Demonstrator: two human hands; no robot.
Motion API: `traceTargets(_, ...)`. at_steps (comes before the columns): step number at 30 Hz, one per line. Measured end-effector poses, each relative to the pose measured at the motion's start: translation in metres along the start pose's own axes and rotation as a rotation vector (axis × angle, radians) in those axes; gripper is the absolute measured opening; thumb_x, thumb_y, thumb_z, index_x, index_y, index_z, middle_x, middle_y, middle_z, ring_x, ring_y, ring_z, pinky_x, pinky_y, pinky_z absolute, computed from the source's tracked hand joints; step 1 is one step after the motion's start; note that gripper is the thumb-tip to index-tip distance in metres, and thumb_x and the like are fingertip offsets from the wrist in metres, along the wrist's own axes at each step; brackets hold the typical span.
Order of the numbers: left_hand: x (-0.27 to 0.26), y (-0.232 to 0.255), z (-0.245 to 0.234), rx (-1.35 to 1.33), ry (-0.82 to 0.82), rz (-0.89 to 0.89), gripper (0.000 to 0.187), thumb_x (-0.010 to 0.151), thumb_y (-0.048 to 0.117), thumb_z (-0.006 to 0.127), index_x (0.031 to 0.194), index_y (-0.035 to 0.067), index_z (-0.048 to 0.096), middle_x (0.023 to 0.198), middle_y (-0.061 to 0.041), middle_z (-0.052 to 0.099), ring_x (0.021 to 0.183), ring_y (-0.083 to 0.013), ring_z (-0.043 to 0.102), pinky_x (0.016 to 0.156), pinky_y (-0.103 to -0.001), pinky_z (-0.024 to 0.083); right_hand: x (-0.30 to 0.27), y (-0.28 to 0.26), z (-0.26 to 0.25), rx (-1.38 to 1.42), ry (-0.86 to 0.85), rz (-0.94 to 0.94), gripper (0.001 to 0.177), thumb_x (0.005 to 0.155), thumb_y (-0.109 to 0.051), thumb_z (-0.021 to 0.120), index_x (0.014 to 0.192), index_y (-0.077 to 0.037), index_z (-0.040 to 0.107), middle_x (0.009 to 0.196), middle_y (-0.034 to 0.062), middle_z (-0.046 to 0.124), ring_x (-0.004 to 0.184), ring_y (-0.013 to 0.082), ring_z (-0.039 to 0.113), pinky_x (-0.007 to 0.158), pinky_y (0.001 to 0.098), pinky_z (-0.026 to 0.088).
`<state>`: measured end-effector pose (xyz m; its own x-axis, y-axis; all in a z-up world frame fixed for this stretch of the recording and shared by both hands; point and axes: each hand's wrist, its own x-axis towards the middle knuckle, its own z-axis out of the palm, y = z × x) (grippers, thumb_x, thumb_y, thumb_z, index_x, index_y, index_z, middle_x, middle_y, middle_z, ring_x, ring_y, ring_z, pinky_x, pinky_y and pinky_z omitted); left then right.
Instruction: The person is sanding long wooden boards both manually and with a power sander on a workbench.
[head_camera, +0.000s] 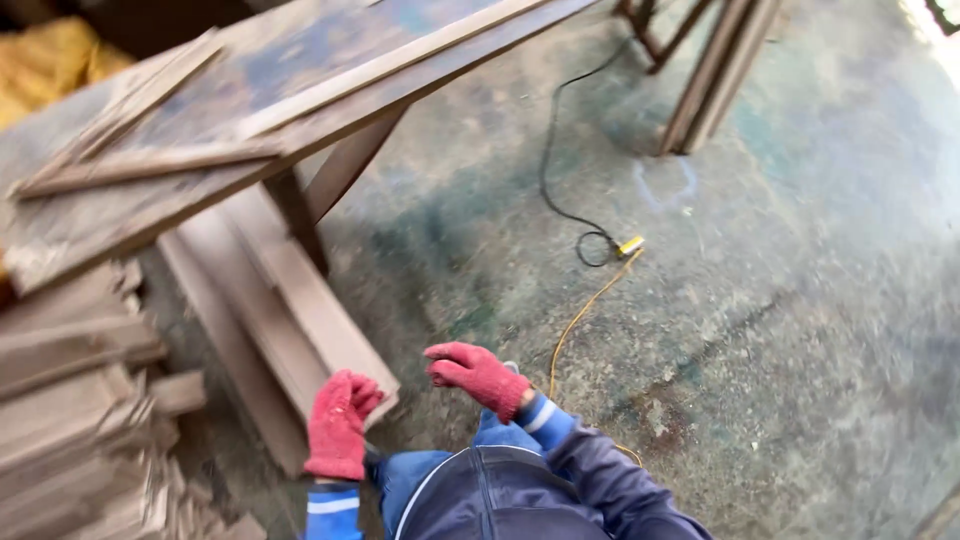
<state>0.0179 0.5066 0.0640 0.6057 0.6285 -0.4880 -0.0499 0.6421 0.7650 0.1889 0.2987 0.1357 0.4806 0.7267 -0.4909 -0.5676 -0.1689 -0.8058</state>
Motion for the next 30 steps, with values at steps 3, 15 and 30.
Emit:
traceTargets(3, -0.014, -0.033, 0.124, -0.053, -0.211, -0.01, 0.029, 0.101, 0.023, 0.065, 0.122, 0.003, 0.065, 0.098, -0.013, 0.069, 0.081, -0.0222, 0.065, 0.078, -0.039, 0.059, -0.056, -0.027, -0.107, 0.141, 0.195, -0.002, 0.041, 0.092, -0.013, 0.066, 0.13, 0.0, 0.068, 0.107, 0.0145, 0.075, 0.087, 0.0207, 0.07, 0.083, 0.0327, 0.061)
traceTargets(15, 0.05, -0.094, 0.438, 1.234, -0.825, 0.468, 0.07, 0.086, 0.031, 0.077, 0.15, 0.019, 0.051, 0.157, -0.002, 0.053, 0.145, -0.0209, 0.049, 0.113, -0.034, 0.043, -0.095, -0.114, -0.421, 0.292, 0.787, -0.47, 0.029, 0.099, -0.018, 0.062, 0.121, -0.002, 0.073, 0.095, 0.0142, 0.077, 0.067, 0.0213, 0.069, 0.061, 0.0311, 0.054)
traceTargets(30, 0.249, -0.038, 0.917, 1.4, -0.871, 0.33, 0.089, 0.087, 0.064, 0.062, 0.163, 0.036, 0.025, 0.17, 0.0, 0.029, 0.151, -0.0339, 0.035, 0.127, -0.052, 0.03, 0.068, -0.455, -0.793, -0.808, 1.276, -0.351, 0.058, 0.097, -0.033, 0.066, 0.153, -0.028, 0.052, 0.146, 0.012, 0.059, 0.135, 0.0329, 0.056, 0.115, 0.049, 0.044)
